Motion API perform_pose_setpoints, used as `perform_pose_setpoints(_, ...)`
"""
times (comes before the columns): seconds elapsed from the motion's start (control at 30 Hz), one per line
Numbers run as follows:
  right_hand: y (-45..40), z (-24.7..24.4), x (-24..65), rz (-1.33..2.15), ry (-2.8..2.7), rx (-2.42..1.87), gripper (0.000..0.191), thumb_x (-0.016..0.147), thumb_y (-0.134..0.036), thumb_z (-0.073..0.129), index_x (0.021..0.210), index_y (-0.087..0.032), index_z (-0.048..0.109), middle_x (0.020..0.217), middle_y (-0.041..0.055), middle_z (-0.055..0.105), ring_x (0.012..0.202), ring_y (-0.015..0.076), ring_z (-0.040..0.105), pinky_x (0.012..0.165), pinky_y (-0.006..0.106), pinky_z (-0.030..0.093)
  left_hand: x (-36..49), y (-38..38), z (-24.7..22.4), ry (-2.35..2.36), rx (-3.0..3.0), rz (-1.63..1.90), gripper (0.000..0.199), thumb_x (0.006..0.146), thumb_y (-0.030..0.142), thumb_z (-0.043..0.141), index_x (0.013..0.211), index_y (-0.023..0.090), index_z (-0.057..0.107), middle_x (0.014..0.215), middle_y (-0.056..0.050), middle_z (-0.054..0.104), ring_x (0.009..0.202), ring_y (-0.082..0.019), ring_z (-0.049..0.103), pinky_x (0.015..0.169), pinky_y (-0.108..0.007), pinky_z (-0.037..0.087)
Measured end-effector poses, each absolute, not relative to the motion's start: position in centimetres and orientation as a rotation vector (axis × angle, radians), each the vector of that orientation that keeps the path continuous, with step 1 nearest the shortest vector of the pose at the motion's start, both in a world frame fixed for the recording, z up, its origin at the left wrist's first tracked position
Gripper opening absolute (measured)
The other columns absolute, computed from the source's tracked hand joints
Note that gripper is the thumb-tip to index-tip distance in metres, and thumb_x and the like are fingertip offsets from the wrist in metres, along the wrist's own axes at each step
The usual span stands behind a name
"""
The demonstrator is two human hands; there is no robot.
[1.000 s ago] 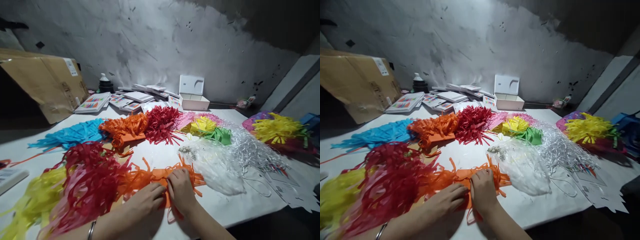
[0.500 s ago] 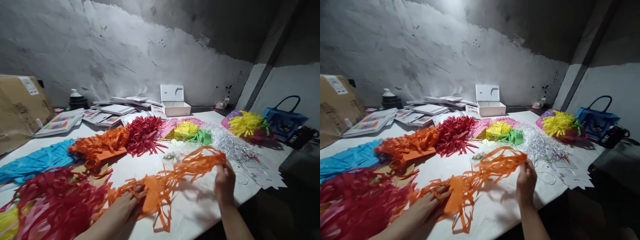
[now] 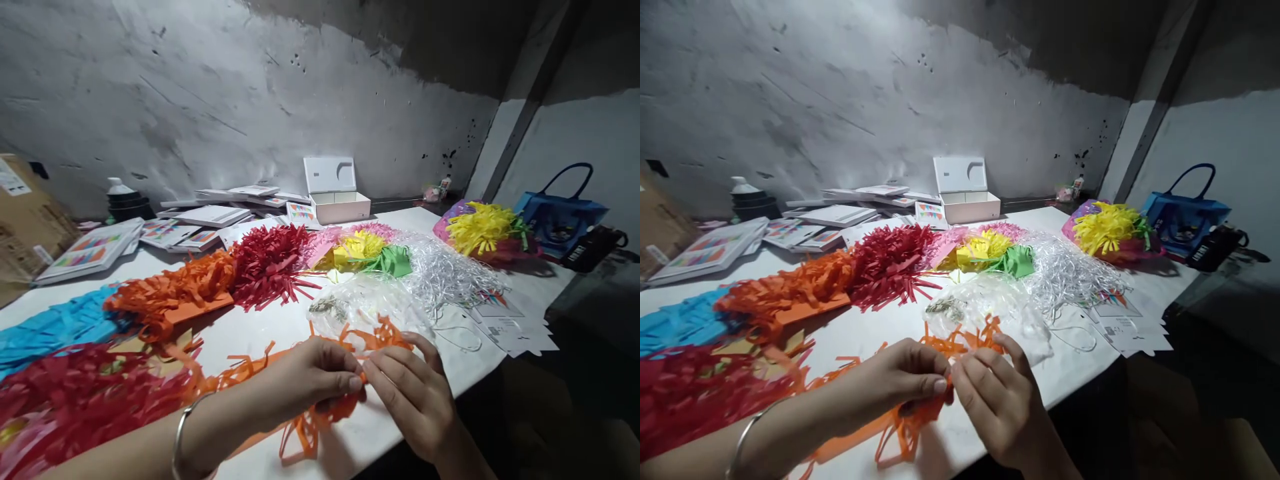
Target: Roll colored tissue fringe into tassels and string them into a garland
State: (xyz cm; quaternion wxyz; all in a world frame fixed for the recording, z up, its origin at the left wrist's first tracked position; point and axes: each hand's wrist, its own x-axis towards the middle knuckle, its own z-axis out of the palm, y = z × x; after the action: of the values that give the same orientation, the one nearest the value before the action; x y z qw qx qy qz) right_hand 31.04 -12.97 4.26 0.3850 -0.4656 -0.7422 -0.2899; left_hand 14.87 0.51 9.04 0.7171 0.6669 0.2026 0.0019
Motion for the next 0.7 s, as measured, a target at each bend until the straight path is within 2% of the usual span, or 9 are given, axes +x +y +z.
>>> perform_pose_setpoints(0.07,-12.9,3.7,31.2,-0.620,-1.830,-1.160,0.026,0.097,-0.003,0.048,0.116,-0.007,0.064,0.098,0.0096,0.074,0.096,0.0182,0.068,0.109,0.046,0.037,15.7,0.8,8.0,0.441,1.377,-0.076,0.037,0.070,0.046,0.083,0.069,0.011,0.072,0.057,-0.001,0.061,0.045,-0.006,0.041,0.045,-0.019,0.029)
perform_pose_setpoints(0.17,-12.8,2.3,30.8,-0.401,-1.656,-1.118,0.024,0.096,-0.006,0.051,0.114,-0.014,0.065,0.093,0.0055,0.073,0.086,0.0157,0.069,0.106,0.045,0.044,16.1,0.6,6.9,0.474,1.295,0.019,0.036,0.062,0.041,0.089,0.069,0.013,0.069,0.056,0.000,0.061,0.046,-0.006,0.044,0.046,-0.019,0.030)
perform_pose_setpoints(0.27,-12.3,-0.1,29.4,-0.191,-1.426,-1.149,0.023,0.099,-0.020,0.053,0.119,-0.021,0.066,0.097,0.0059,0.072,0.091,0.0179,0.070,0.091,0.036,0.056,16.4,-0.1,5.7,0.501,1.290,0.181,0.040,0.059,0.043,0.091,0.067,0.013,0.066,0.054,0.002,0.058,0.048,-0.006,0.045,0.048,-0.018,0.031)
perform_pose_setpoints(0.33,-12.0,-1.9,28.2,-0.105,-1.284,-1.202,0.030,0.098,-0.028,0.057,0.127,-0.024,0.064,0.102,0.0074,0.070,0.094,0.0193,0.070,0.079,0.029,0.060,16.6,-0.3,4.9,0.528,1.300,0.238,0.044,0.060,0.048,0.090,0.066,0.012,0.065,0.056,0.000,0.060,0.050,-0.008,0.050,0.050,-0.019,0.035)
perform_pose_setpoints(0.43,-11.6,-4.0,26.8,-0.040,-1.135,-1.263,0.036,0.099,-0.023,0.056,0.133,-0.030,0.062,0.099,0.0058,0.069,0.087,0.0172,0.071,0.073,0.024,0.060,16.7,-0.2,3.9,0.534,1.350,0.189,0.047,0.067,0.057,0.083,0.071,0.012,0.070,0.063,-0.004,0.065,0.059,-0.014,0.059,0.059,-0.024,0.045)
perform_pose_setpoints(0.5,-11.4,-4.7,26.5,-0.013,-1.107,-1.284,0.037,0.100,-0.019,0.053,0.133,-0.033,0.062,0.095,0.0040,0.069,0.081,0.0151,0.071,0.070,0.021,0.059,16.7,0.3,3.7,0.508,1.498,0.157,0.046,0.074,0.057,0.077,0.077,0.012,0.072,0.066,-0.005,0.067,0.062,-0.016,0.060,0.062,-0.026,0.047)
perform_pose_setpoints(0.63,-11.2,-4.7,27.6,0.010,-1.113,-1.321,0.036,0.100,-0.024,0.052,0.135,-0.031,0.061,0.087,0.0030,0.069,0.076,0.0153,0.068,0.070,0.022,0.057,17.1,1.3,4.5,0.366,2.039,0.296,0.028,0.089,0.042,0.065,0.084,0.015,0.072,0.075,-0.006,0.068,0.066,-0.015,0.058,0.059,-0.022,0.043)
perform_pose_setpoints(0.7,-11.1,-4.3,28.7,0.049,-1.132,-1.315,0.031,0.100,-0.029,0.053,0.130,-0.027,0.063,0.087,0.0036,0.068,0.078,0.0158,0.067,0.072,0.023,0.056,17.4,1.6,5.1,0.262,2.197,0.316,0.027,0.094,0.036,0.058,0.083,0.016,0.071,0.076,-0.006,0.067,0.065,-0.014,0.057,0.059,-0.021,0.041)
